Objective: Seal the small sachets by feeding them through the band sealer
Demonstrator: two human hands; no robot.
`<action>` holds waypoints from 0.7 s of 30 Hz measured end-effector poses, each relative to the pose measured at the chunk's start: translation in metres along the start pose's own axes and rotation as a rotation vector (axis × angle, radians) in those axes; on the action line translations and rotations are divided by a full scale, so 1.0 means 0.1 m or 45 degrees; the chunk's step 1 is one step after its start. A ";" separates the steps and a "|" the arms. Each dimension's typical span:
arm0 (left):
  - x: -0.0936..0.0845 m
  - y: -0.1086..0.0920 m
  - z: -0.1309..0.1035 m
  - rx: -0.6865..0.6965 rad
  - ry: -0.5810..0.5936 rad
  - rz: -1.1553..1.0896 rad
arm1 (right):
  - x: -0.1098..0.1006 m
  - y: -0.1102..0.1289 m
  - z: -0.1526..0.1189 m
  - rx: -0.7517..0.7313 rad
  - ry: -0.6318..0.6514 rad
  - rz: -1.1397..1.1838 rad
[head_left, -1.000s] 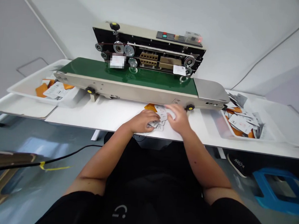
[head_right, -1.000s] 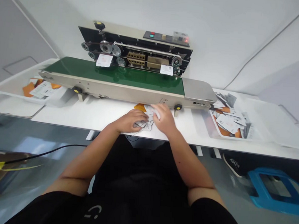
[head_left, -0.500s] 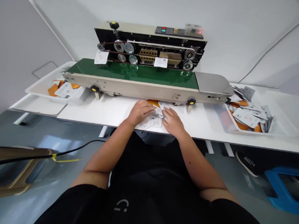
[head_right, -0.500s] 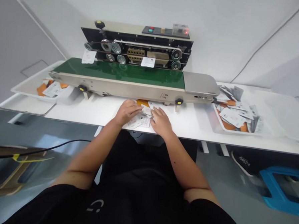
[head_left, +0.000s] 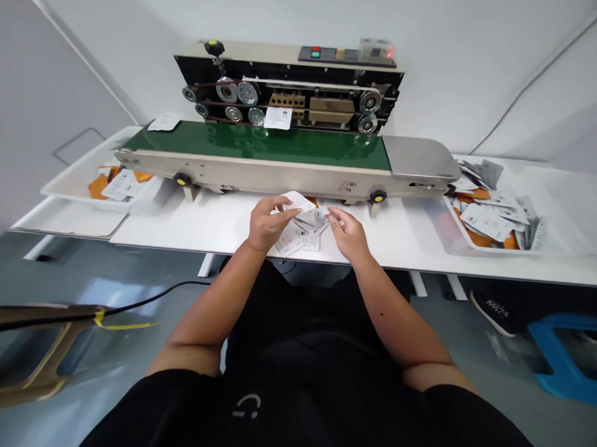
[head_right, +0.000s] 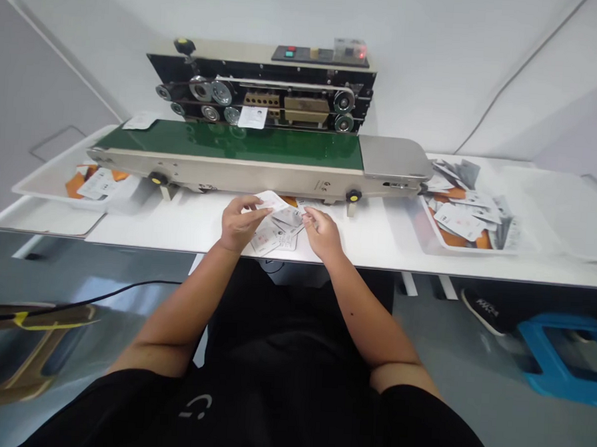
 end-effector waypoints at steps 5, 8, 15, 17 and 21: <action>0.02 -0.11 -0.02 0.131 0.226 -0.103 | 0.23 0.16 0.04 0.162 0.102 0.510; 0.02 -0.13 -0.02 0.111 0.330 -0.078 | 0.15 0.34 0.11 0.038 0.012 0.501; 0.07 -0.06 0.11 -0.031 0.612 -0.143 | -1.09 0.60 1.09 -0.188 -0.605 0.376; 0.10 -0.05 0.13 -0.046 0.670 -0.197 | -1.39 0.59 1.41 -0.131 -0.736 0.326; 0.11 -0.05 0.14 -0.021 0.692 -0.263 | -1.52 0.48 1.89 0.183 -0.644 0.322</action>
Point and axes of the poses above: each hand's wrist, its own z-axis towards the middle knuckle, its own x-axis out of the palm, y = z × x, the point moved 2 cm from there along z, towards the middle knuckle, and after that the axes turned 3 degrees about x, right-handed, at the moved point
